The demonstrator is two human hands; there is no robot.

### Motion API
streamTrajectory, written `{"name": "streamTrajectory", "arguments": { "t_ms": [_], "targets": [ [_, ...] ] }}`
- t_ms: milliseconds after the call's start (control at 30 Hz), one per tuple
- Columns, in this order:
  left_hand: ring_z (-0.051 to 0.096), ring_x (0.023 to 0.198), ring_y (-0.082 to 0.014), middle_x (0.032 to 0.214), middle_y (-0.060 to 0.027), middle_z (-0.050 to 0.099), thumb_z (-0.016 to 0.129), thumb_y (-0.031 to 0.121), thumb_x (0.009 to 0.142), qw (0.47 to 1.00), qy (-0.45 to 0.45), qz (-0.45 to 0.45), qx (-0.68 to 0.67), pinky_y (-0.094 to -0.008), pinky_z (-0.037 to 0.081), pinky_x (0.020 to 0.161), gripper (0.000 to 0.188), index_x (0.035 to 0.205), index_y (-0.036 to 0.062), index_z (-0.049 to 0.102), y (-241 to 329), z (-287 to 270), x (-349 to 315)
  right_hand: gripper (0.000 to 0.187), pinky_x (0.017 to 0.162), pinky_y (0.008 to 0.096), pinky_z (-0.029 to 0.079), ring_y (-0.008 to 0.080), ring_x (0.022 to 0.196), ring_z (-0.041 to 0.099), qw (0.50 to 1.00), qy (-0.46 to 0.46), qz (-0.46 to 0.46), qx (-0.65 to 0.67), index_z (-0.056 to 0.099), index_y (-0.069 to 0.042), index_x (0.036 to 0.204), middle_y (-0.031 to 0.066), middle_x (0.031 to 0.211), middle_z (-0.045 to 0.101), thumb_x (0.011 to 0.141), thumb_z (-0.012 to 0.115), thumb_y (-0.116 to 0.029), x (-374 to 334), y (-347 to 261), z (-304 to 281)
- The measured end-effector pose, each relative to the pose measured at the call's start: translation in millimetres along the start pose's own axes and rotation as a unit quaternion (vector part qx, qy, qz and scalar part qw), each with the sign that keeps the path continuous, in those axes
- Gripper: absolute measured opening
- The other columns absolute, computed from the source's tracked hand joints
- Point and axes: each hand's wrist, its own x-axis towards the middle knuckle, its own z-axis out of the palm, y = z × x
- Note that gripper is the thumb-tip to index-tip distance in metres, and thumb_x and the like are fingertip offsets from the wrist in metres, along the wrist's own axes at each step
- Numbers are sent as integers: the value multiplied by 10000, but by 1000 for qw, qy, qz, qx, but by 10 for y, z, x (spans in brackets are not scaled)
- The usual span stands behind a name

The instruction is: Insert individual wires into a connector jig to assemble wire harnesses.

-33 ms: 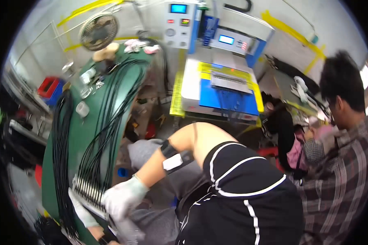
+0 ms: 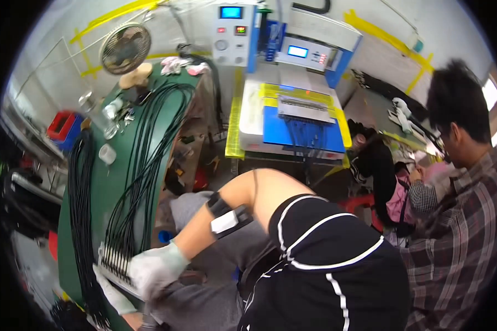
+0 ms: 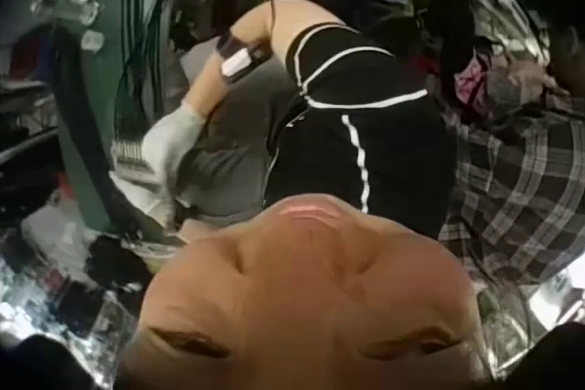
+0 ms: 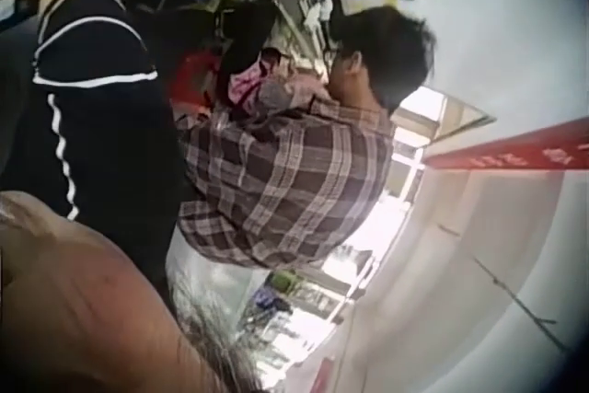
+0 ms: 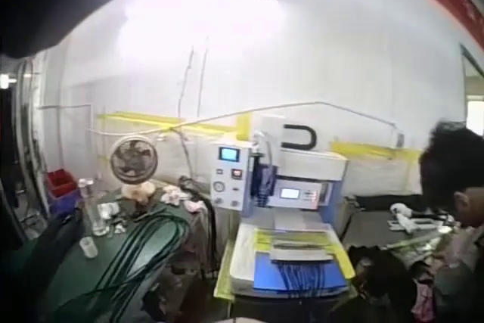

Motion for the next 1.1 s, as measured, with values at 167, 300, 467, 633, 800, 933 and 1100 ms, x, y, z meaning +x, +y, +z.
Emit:
{"name": "streamTrajectory", "arguments": {
  "t_ms": [167, 300, 467, 633, 800, 933, 1100],
  "targets": [
    [539, 1304, -275, 1395, -194, 576, 461, 267, 1070, 995, -19, 8, 96, -409, 384, 1151, 443, 1387, -32, 545, -103, -15, 123, 209, 735, 474, 545, 358, 823, 695, 918, 177, 355, -22, 743, -120, 950, 145, 852, 717, 783, 718, -244, 470, 834, 99],
    [561, 1275, -305, 1360, -200, 603, 441, 312, 1071, 980, 18, 23, 197, -432, 387, 1139, 458, 1341, -29, 583, -40, -77, 98, 267, 751, 459, 556, 343, 817, 706, 860, -56, 500, -92, 774, -151, 1005, 118, 849, 728, 775, 723, -278, 568, 1027, 162],
    [582, 1247, -335, 1326, -206, 630, 420, 358, 1072, 958, 9, 33, 286, -455, 390, 1128, 487, 1296, -26, 622, -139, 9, 218, 295, 785, 431, 558, 329, 869, 701, 921, 75, 368, -104, 787, -148, 1005, 112, 861, 735, 771, 732, -320, 250, 636, -30],
    [604, 1197, -339, 1277, -204, 654, 422, 370, 1072, 938, -136, 225, 226, -454, 414, 1098, 493, 1250, -31, 645, -443, 373, 373, 271, 821, 440, 543, 309, 935, 687, 907, 245, 340, -49, 779, -115, 1002, 128, 939, 733, 803, 725, -291, -805, -206, -718],
    [626, 1147, -343, 1227, -202, 677, 423, 383, 1071, 868, -252, 403, 146, -452, 437, 1069, 504, 1205, -36, 669, -652, 768, 431, 170, 899, 326, 544, 205, 973, 707, 759, 448, 467, 73, 748, -22, 1020, 97, 1018, 751, 908, 697, -139, -1909, -1323, -1215],
    [644, 1107, -346, 1188, -200, 696, 424, 393, 1070, 776, -324, 536, 74, -451, 456, 1045, 516, 1169, -40, 688, -680, 1081, 411, 229, 867, 329, 557, 195, 938, 723, 693, 531, 488, -15, 743, -24, 1037, 100, 991, 765, 948, 704, -231, -2673, -1843, -1256],
    [670, 999, -353, 1050, -182, 731, 511, 374, 1051, 762, -97, 376, 518, -446, 502, 964, 465, 1070, -37, 726, -360, 2064, -739, 147, 709, 278, 566, 138, 834, 693, 504, 677, 505, -181, 715, -43, 1048, 64, 926, 718, 963, 692, -160, -3367, -2889, -1783]
  ]
}}
